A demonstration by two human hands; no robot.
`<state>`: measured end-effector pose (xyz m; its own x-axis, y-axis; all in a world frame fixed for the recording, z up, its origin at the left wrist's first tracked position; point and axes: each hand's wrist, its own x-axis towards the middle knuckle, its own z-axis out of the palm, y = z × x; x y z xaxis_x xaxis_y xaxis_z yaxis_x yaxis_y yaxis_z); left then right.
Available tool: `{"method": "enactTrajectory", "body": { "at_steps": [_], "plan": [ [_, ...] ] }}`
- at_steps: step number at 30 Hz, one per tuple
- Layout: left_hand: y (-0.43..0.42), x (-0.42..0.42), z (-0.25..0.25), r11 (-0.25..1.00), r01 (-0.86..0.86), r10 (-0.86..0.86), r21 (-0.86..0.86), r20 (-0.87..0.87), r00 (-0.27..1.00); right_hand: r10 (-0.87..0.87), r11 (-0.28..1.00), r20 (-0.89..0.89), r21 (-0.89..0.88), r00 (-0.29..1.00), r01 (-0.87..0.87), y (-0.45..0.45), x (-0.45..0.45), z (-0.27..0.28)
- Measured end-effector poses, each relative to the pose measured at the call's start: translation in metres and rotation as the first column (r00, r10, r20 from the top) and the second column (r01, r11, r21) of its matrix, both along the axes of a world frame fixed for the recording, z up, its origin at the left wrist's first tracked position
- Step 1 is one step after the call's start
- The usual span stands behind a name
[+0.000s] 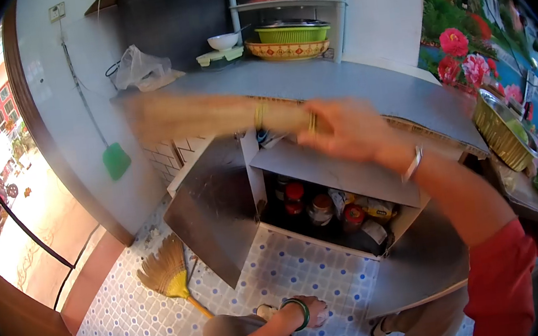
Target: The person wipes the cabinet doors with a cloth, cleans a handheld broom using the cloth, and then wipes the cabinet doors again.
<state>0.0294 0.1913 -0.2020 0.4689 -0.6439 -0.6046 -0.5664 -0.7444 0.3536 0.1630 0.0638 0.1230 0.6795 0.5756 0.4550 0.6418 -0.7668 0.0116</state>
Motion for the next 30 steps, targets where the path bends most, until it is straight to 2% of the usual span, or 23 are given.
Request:
{"method": "enactTrajectory", "body": {
  "at_steps": [2, 5, 7, 11, 13, 15, 16, 18, 19, 21, 25, 28, 30],
  "plan": [
    [0.001, 0.001, 0.001, 1.0, -0.005, 0.006, -0.021, 0.025, 1.0, -0.095, 0.995, 0.292, -0.011, 0.952, 0.103, -0.011, 0.045, 0.003],
    [0.005, 0.006, 0.006, 0.997, -0.033, 0.036, -0.075, 0.039, 0.999, -0.168, 0.986, 0.269, 0.051, 0.948, 0.16, -0.024, 0.086, 0.019],
    [0.006, 0.012, 0.01, 0.997, -0.029, 0.031, -0.073, 0.021, 0.999, -0.376, 0.925, 0.171, 0.001, 0.911, 0.381, -0.029, 0.1, 0.023],
    [0.005, 0.022, 0.015, 0.99, -0.103, 0.104, -0.098, 0.007, 0.995, -0.4, 0.909, 0.198, -0.039, 0.895, 0.415, -0.052, 0.122, 0.001],
    [0.006, 0.026, 0.028, 0.997, -0.058, 0.056, -0.056, -0.033, 0.998, -0.386, 0.911, 0.184, -0.08, 0.904, 0.405, -0.053, 0.125, -0.004],
    [0.008, 0.026, 0.043, 0.995, -0.074, 0.072, -0.061, -0.031, 0.997, -0.446, 0.884, 0.229, -0.04, 0.865, 0.466, -0.053, 0.124, -0.007],
    [0.009, 0.026, 0.047, 0.997, -0.059, 0.057, -0.054, -0.033, 0.998, -0.429, 0.892, 0.231, -0.046, 0.873, 0.451, -0.054, 0.125, -0.009],
    [0.01, 0.025, 0.046, 0.994, -0.069, 0.068, -0.082, -0.02, 0.998, -0.338, 0.932, 0.419, 0.02, 0.843, 0.363, -0.057, 0.125, -0.012],
    [0.011, 0.025, 0.046, 0.992, -0.065, 0.065, -0.105, -0.004, 0.998, -0.327, 0.936, 0.42, 0.02, 0.846, 0.352, -0.059, 0.124, -0.013],
    [0.011, 0.026, 0.048, 0.992, -0.08, 0.078, -0.093, -0.023, 0.997, -0.144, 0.989, 0.621, 0.059, 0.77, 0.137, -0.061, 0.118, -0.016],
    [0.002, 0.029, 0.029, 0.992, -0.108, 0.106, -0.067, -0.033, 0.994, -0.024, 1.0, 0.615, 0.008, 0.788, 0.023, -0.041, 0.049, -0.013],
    [0.004, 0.028, 0.04, 0.993, -0.091, 0.088, -0.08, -0.045, 0.995, 0.045, 0.999, 0.515, -0.002, 0.856, -0.051, -0.038, -0.01, -0.015],
    [0.0, 0.028, 0.037, 0.994, -0.084, 0.081, -0.073, -0.044, 0.996, 0.237, 0.969, 0.474, -0.172, 0.848, -0.175, -0.047, -0.045, -0.015]
  ]
}}
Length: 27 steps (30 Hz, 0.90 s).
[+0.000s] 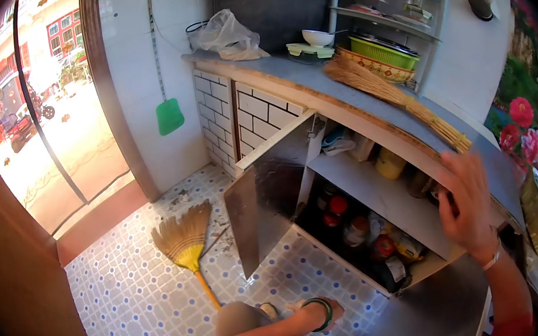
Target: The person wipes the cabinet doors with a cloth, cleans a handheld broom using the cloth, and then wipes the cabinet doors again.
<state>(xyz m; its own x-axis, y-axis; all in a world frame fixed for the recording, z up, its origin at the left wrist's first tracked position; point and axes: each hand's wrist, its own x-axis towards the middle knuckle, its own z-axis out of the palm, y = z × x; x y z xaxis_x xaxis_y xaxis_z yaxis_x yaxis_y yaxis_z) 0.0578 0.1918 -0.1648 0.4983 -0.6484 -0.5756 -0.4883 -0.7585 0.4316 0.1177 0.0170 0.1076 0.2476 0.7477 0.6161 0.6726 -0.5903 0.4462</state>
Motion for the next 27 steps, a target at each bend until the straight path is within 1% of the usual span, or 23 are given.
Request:
{"method": "enactTrajectory", "body": {
  "at_steps": [2, 3, 5, 6, 8, 9, 10, 11, 12, 13, 14, 16, 17, 19, 20, 21, 22, 24, 25, 26, 27],
  "plan": [
    [-0.002, -0.002, -0.003, 1.0, 0.01, -0.01, 0.012, -0.002, 1.0, 0.012, 0.996, -0.003, -0.088, 1.0, -0.012, -0.012, -0.035, -0.007],
    [-0.002, -0.004, -0.004, 0.999, 0.041, -0.042, 0.011, 0.025, 0.999, 0.005, 0.996, -0.002, -0.084, 1.0, -0.006, -0.02, -0.05, -0.011],
    [-0.004, -0.006, -0.011, 0.997, 0.079, -0.08, 0.018, 0.05, 0.996, 0.024, 0.996, -0.146, -0.085, 0.989, -0.037, -0.035, -0.076, -0.019],
    [-0.007, -0.006, -0.019, 0.993, 0.115, -0.117, 0.034, 0.07, 0.991, 0.017, 0.996, -0.146, -0.079, 0.989, -0.029, -0.043, -0.088, -0.022],
    [-0.01, -0.009, -0.019, 0.986, 0.159, -0.163, 0.057, 0.088, 0.983, -0.035, 0.998, -0.238, 0.049, 0.971, 0.048, -0.059, -0.111, -0.028],
    [-0.01, -0.011, -0.011, 0.991, 0.127, -0.131, 0.05, 0.081, 0.988, -0.042, 0.997, -0.237, 0.056, 0.971, 0.056, -0.067, -0.122, -0.032],
    [-0.01, -0.012, -0.007, 0.994, 0.096, -0.099, 0.044, 0.073, 0.992, -0.089, 0.985, -0.239, 0.126, 0.967, 0.121, -0.077, -0.132, -0.037],
    [-0.012, -0.014, -0.008, 0.993, 0.106, -0.11, 0.053, 0.073, 0.991, -0.135, 0.963, -0.244, 0.197, 0.96, 0.185, -0.086, -0.142, -0.041],
    [-0.012, -0.015, -0.01, 0.998, 0.048, -0.051, 0.037, 0.087, 0.995, -0.165, 0.941, -0.274, 0.243, 0.948, 0.234, -0.096, -0.152, -0.046],
    [-0.013, -0.017, -0.011, 1.0, -0.009, 0.007, 0.02, 0.099, 0.995, -0.173, 0.936, -0.277, 0.253, 0.945, 0.246, -0.102, -0.16, -0.048],
    [-0.013, -0.019, -0.012, 0.999, 0.005, -0.008, 0.032, 0.094, 0.996, -0.207, 0.917, -0.285, 0.276, 0.936, 0.287, -0.107, -0.168, -0.051],
    [-0.011, -0.022, -0.001, 0.98, -0.157, 0.17, -0.119, 0.111, 0.979, -0.292, 0.873, -0.296, 0.305, 0.909, 0.38, -0.116, -0.181, -0.057],
    [-0.012, -0.024, -0.003, 0.985, -0.137, 0.148, -0.106, 0.102, 0.984, -0.308, 0.861, -0.309, 0.311, 0.9, 0.402, -0.119, -0.185, -0.059],
    [-0.016, -0.023, -0.017, 0.971, -0.222, 0.234, -0.09, 0.153, 0.96, -0.306, 0.821, -0.358, 0.37, 0.882, 0.435, -0.126, -0.187, -0.061],
    [-0.015, -0.014, -0.037, 0.97, -0.241, 0.244, -0.042, 0.1, 0.965, -0.247, 0.814, -0.39, 0.414, 0.887, 0.409, -0.129, -0.187, -0.061],
    [-0.016, -0.014, -0.037, 0.97, -0.243, 0.243, 0.006, 0.029, 0.97, -0.243, 0.787, -0.419, 0.442, 0.875, 0.431, -0.133, -0.189, -0.061],
    [-0.014, -0.017, -0.039, 0.994, 0.035, -0.057, 0.104, 0.222, 0.973, -0.19, 0.769, -0.435, 0.492, 0.88, 0.409, -0.135, -0.191, -0.061],
    [-0.011, -0.019, -0.036, 0.984, -0.173, 0.177, -0.044, 0.091, 0.98, -0.163, 0.751, -0.444, 0.524, 0.881, 0.402, -0.14, -0.192, -0.064],
    [-0.01, -0.02, -0.034, 0.954, -0.279, 0.283, -0.113, 0.017, 0.959, -0.176, 0.736, -0.461, 0.526, 0.87, 0.427, -0.143, -0.193, -0.066],
    [-0.013, -0.023, -0.032, 0.818, -0.548, 0.555, -0.173, -0.011, 0.832, -0.161, 0.725, -0.477, 0.537, 0.864, 0.431, -0.144, -0.192, -0.071],
    [-0.012, -0.021, -0.042, 0.833, -0.529, 0.532, -0.163, -0.025, 0.846, -0.117, 0.706, -0.502, 0.565, 0.857, 0.427, -0.147, -0.187, -0.081]
  ]
}}
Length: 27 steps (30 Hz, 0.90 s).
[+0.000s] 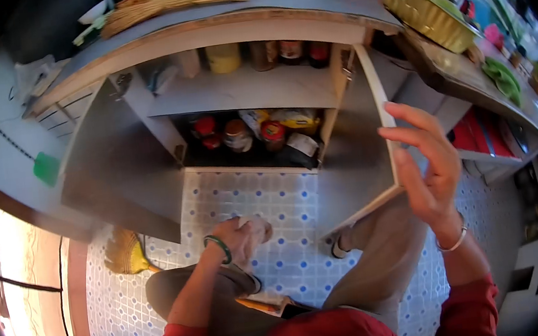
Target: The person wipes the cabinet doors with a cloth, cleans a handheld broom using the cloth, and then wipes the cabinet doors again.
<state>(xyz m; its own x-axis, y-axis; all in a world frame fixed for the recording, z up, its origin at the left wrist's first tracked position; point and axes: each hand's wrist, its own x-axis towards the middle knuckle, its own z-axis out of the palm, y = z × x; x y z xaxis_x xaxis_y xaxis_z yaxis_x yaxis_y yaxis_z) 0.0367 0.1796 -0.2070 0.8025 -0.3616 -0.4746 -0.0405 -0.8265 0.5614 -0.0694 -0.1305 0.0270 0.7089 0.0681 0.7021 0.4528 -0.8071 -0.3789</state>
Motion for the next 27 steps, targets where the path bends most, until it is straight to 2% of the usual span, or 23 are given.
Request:
{"method": "enactTrajectory", "body": {
  "at_steps": [2, 3, 5, 9, 11, 14, 20, 27],
  "plan": [
    [0.002, 0.003, -0.016, 0.992, 0.052, -0.062, 0.112, 0.083, 0.995, -0.033, 0.999, -0.031, -0.019, 0.999, 0.033, -0.003, 0.004, -0.009],
    [0.001, 0.002, -0.017, 0.992, 0.062, -0.071, 0.114, 0.077, 0.994, -0.043, 0.999, -0.036, -0.017, 0.998, 0.042, -0.003, 0.003, -0.014],
    [0.002, 0.0, -0.019, 0.975, 0.086, -0.096, 0.206, 0.039, 0.995, 0.017, 0.996, -0.116, 0.086, 0.993, -0.007, -0.002, 0.002, -0.022],
    [0.005, 0.005, -0.032, 0.966, 0.12, -0.13, 0.23, 0.033, 0.991, 0.019, 0.996, -0.095, 0.088, 0.995, -0.011, -0.004, 0.003, -0.031],
    [0.005, 0.005, -0.027, 0.963, 0.107, -0.12, 0.248, 0.037, 0.992, -0.016, 0.998, -0.043, -0.06, 0.999, 0.013, -0.004, 0.005, -0.036],
    [0.006, 0.005, -0.035, 0.961, 0.125, -0.145, 0.247, 0.064, 0.987, -0.032, 0.999, 0.0, -0.007, 0.999, 0.032, 0.0, 0.009, -0.045],
    [-0.005, 0.0, -0.011, 0.952, 0.154, -0.182, 0.264, 0.089, 0.979, -0.1, 0.994, 0.043, -0.046, 0.994, 0.102, 0.007, 0.014, -0.051],
    [-0.006, 0.002, -0.013, 0.949, 0.198, -0.209, 0.244, 0.02, 0.978, -0.084, 0.996, 0.069, -0.017, 0.994, 0.085, 0.011, 0.021, -0.058]
  ]
}}
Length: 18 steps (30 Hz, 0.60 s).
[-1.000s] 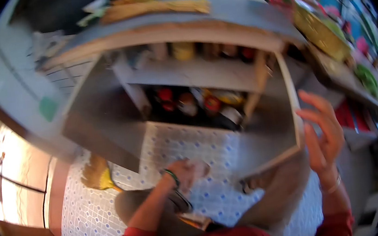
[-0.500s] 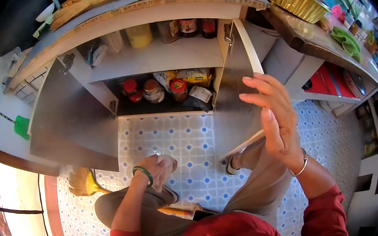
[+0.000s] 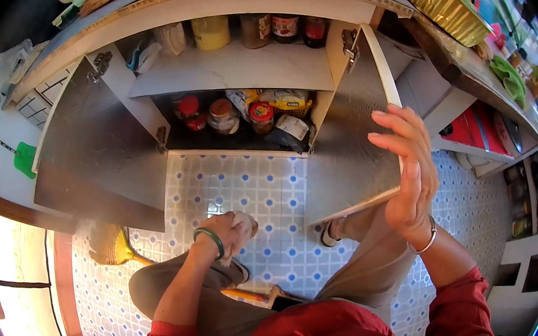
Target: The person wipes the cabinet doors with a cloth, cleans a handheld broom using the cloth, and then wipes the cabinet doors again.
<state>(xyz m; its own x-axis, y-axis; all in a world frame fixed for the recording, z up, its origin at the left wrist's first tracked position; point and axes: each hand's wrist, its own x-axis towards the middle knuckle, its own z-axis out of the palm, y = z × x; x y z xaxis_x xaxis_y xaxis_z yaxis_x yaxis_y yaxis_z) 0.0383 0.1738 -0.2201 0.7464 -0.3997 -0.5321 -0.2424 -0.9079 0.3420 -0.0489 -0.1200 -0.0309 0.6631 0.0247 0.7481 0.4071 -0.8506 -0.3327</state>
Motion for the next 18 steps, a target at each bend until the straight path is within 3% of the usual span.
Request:
{"method": "enactTrajectory", "body": {
  "at_steps": [18],
  "plan": [
    [-0.001, 0.002, -0.006, 1.0, 0.009, -0.009, -0.023, 0.004, 1.0, 0.061, 0.989, 0.077, 0.132, 0.995, -0.071, -0.001, 0.002, -0.009]
  ]
}}
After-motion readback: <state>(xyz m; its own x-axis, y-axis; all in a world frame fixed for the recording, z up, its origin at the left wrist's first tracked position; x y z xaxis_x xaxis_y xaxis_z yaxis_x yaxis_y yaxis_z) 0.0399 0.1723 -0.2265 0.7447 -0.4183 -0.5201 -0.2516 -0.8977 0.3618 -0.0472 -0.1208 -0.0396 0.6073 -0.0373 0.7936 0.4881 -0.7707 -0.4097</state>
